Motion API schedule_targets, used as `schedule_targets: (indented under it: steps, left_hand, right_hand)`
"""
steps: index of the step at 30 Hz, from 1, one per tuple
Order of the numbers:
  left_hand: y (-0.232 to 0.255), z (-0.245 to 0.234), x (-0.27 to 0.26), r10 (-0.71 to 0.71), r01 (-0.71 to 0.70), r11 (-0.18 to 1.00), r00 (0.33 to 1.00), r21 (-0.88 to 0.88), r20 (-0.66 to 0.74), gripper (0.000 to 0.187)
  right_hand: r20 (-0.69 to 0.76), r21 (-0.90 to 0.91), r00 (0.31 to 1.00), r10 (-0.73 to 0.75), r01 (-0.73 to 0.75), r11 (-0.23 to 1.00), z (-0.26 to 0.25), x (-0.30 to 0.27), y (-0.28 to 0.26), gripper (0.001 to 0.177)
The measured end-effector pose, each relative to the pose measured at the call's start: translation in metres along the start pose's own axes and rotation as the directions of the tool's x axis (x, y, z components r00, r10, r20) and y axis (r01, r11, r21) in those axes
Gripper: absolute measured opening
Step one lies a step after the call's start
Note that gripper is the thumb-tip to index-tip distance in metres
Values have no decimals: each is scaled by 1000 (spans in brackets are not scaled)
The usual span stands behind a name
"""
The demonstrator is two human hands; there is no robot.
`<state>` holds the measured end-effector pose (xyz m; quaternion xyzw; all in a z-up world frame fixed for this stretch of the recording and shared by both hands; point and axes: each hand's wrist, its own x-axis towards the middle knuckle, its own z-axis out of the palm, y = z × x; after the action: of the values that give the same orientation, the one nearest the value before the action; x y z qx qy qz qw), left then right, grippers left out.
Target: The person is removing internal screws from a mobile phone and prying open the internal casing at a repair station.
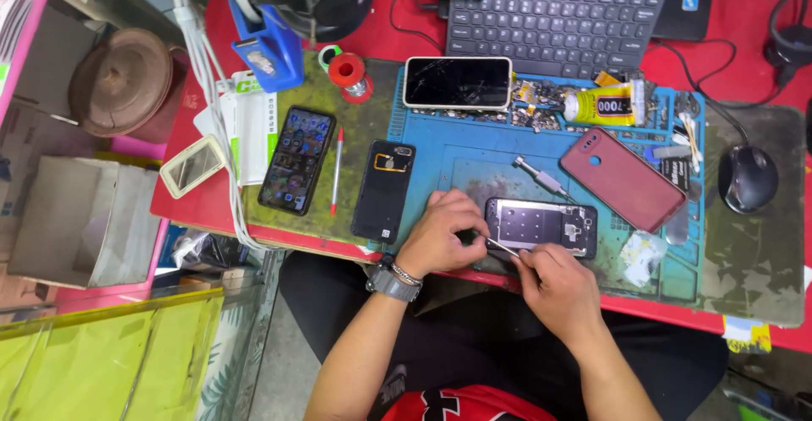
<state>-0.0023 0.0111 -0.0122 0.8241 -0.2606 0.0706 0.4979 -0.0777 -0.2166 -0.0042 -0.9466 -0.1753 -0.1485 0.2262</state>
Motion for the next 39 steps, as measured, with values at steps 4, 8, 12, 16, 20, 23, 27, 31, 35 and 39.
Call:
schedule_targets:
  steps: [4,8,12,16,20,23,27,31,35,39]
  left_hand:
    - [-24,-4,-4,-132,48,942,963,-333,-236,14]
    - [-8,-2,0,-56,34,968,995,-249,-84,10]
    - [-7,1,-1,-63,58,987,998,-151,-28,8]
    - [-5,-2,0,-93,91,980,996,-175,-4,8]
    - [-6,-4,1,-91,93,983,996,-159,22,13]
    - [-10,-2,1,-25,16,971,999,-240,-36,8]
    - [-19,1,1,-24,6,974,997,-228,-76,17]
    - [-28,5,0,-22,0,980,994,-201,-108,18]
    - [12,5,-24,65,-86,990,982,-109,-178,13]
    - [66,7,-82,199,-207,969,977,136,74,7]
  right_hand:
    - [-62,17,985,162,-161,987,-27,-35,35,9]
    - [-257,-76,930,264,-291,954,-64,-95,134,8]
    - [-387,-430,868,311,-468,772,-81,-124,224,30]
    - [-397,-472,914,85,-282,835,-79,-68,183,42]
    - [-109,-108,982,157,-169,980,-44,36,78,23]
    - [-17,-237,987,157,-156,959,13,78,61,23]
    - [223,-327,931,289,-208,922,48,113,70,25]
    - [275,281,943,185,-263,923,29,130,62,32]
    - [239,779,964,116,-262,570,47,112,79,49]
    - [108,896,994,11,-102,432,39,112,73,77]
